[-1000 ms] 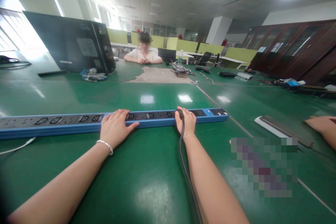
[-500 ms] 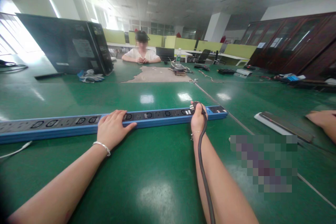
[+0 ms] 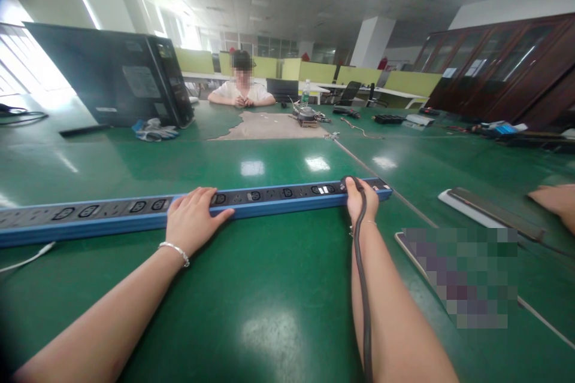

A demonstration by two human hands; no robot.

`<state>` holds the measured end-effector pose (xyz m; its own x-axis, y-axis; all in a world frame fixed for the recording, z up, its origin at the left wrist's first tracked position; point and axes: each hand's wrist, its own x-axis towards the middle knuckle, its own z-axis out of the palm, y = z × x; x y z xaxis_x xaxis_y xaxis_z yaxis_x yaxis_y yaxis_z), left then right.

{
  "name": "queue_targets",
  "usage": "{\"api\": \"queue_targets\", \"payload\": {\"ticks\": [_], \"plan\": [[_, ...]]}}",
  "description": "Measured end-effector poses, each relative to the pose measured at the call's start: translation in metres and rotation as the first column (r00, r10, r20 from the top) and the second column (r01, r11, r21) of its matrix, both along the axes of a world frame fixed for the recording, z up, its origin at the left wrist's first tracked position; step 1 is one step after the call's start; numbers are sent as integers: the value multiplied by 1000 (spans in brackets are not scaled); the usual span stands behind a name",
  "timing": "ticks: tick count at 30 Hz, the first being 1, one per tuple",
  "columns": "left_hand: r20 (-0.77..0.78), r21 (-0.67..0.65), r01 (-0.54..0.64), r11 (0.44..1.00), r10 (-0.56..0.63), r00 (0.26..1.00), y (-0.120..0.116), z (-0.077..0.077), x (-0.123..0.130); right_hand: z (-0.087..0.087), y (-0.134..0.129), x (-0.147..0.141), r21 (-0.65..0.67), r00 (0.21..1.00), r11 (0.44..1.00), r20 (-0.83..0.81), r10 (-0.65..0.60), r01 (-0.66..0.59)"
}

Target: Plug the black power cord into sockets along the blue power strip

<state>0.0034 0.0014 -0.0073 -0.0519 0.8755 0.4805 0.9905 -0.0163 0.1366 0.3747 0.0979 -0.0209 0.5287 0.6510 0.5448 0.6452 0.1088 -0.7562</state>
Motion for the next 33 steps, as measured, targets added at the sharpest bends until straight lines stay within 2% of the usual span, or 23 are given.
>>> {"api": "queue_targets", "payload": {"ticks": [6, 12, 21, 29, 33], "plan": [[9, 9, 8, 1000, -8, 1000, 0, -1, 0, -1, 2, 2, -40, 1000, 999, 11, -29, 30], [25, 7, 7, 1000, -8, 1000, 0, 0, 0, 2, 0, 3, -86, 994, 995, 107, -37, 46], [1, -3, -1, 1000, 1, 1000, -1, 1, 0, 0, 0, -1, -160, 995, 986, 71, 68, -56], [7, -12, -3, 1000, 3, 1000, 0, 1, 1, -2, -6, 7, -217, 961, 976, 262, 84, -26], [17, -5, 3, 1000, -3, 1000, 0, 0, 0, 2, -3, 12, -287, 954, 958, 282, 102, -18]]}}
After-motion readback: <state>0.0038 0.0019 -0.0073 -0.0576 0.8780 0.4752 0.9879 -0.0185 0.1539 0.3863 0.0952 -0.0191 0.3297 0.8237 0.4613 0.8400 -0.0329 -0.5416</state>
